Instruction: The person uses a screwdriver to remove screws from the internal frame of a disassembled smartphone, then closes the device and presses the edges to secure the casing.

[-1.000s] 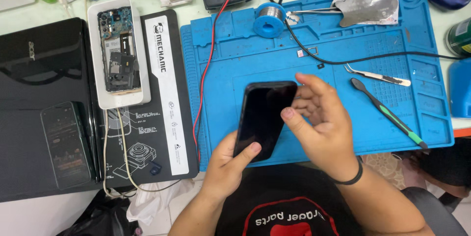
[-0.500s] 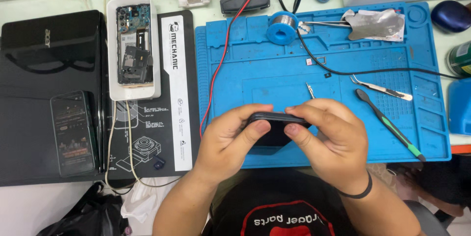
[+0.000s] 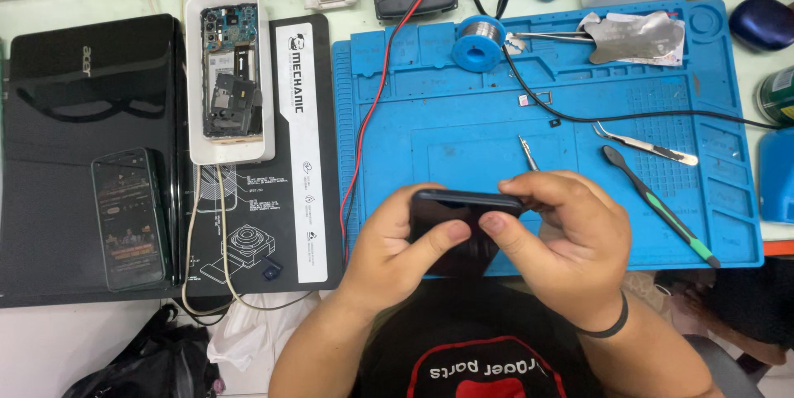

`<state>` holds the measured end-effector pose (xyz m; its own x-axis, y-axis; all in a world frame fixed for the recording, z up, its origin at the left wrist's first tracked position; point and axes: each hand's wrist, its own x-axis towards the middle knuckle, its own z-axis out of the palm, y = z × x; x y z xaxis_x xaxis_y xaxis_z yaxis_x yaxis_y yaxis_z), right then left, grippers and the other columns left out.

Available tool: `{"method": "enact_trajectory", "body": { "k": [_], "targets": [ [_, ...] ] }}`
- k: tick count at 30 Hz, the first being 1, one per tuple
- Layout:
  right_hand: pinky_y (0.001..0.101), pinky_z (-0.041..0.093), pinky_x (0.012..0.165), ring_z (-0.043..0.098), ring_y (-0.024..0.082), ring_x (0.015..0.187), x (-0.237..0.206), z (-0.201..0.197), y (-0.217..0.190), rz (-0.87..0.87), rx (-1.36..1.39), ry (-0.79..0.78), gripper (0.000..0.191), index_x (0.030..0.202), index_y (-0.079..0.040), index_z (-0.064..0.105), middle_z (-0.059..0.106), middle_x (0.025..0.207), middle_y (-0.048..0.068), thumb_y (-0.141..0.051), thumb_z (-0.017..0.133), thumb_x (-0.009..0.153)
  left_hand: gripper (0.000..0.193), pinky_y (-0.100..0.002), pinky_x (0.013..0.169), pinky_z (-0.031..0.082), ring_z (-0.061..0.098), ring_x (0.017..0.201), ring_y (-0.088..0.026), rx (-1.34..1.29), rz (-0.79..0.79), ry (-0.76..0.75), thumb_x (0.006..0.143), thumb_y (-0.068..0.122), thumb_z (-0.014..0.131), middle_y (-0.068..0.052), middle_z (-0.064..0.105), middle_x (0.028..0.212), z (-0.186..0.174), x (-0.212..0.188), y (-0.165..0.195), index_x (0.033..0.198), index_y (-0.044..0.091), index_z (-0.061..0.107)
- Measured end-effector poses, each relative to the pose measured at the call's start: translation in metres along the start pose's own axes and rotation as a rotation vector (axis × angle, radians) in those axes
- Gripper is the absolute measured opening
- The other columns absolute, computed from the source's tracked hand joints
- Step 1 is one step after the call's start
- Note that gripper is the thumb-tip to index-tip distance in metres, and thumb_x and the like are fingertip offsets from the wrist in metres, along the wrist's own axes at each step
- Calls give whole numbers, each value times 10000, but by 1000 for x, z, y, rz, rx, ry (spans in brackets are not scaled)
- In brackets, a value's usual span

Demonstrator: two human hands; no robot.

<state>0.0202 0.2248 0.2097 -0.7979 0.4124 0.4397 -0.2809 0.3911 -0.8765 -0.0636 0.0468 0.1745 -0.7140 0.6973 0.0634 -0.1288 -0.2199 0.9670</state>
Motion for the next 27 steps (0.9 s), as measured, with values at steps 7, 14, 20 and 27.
{"method": "enact_trajectory", "body": {
  "k": [7, 14, 20, 27],
  "targets": [
    [380, 338, 501, 456, 252, 528, -2, 7, 1, -198, -320, -165, 453, 598, -50, 472, 469, 600, 80, -209, 870, 747, 295, -325, 1013, 508, 627, 1136, -152, -329, -13, 127, 1037, 62, 655, -82, 671, 1224, 6, -6, -10, 1310, -10, 568],
    [397, 327, 474, 451, 263, 501, -5, 3, 8, -185, -306, -233, 457, 605, -62, 453, 451, 578, 75, -215, 845, 784, 285, -339, 1015, 508, 634, 1135, -167, -376, -37, 177, 1029, 59, 651, -102, 676, 1228, 14, -7, -17, 1294, -15, 575],
    [394, 349, 470, 466, 269, 509, -22, 10, 18, -105, -256, -336, 457, 601, -67, 450, 458, 579, 79, -240, 835, 774, 283, -356, 989, 518, 655, 1114, -193, -521, 11, 332, 1031, 86, 610, -116, 682, 1222, 11, -2, -17, 1298, -1, 576],
    [418, 362, 518, 450, 302, 526, -31, 12, 26, -141, -309, -316, 447, 610, -42, 459, 446, 590, 111, -191, 832, 805, 272, -352, 1027, 510, 643, 1142, -187, -416, 32, 352, 1057, 85, 614, -121, 675, 1250, 12, -3, -20, 1309, -11, 580]
  ]
}}
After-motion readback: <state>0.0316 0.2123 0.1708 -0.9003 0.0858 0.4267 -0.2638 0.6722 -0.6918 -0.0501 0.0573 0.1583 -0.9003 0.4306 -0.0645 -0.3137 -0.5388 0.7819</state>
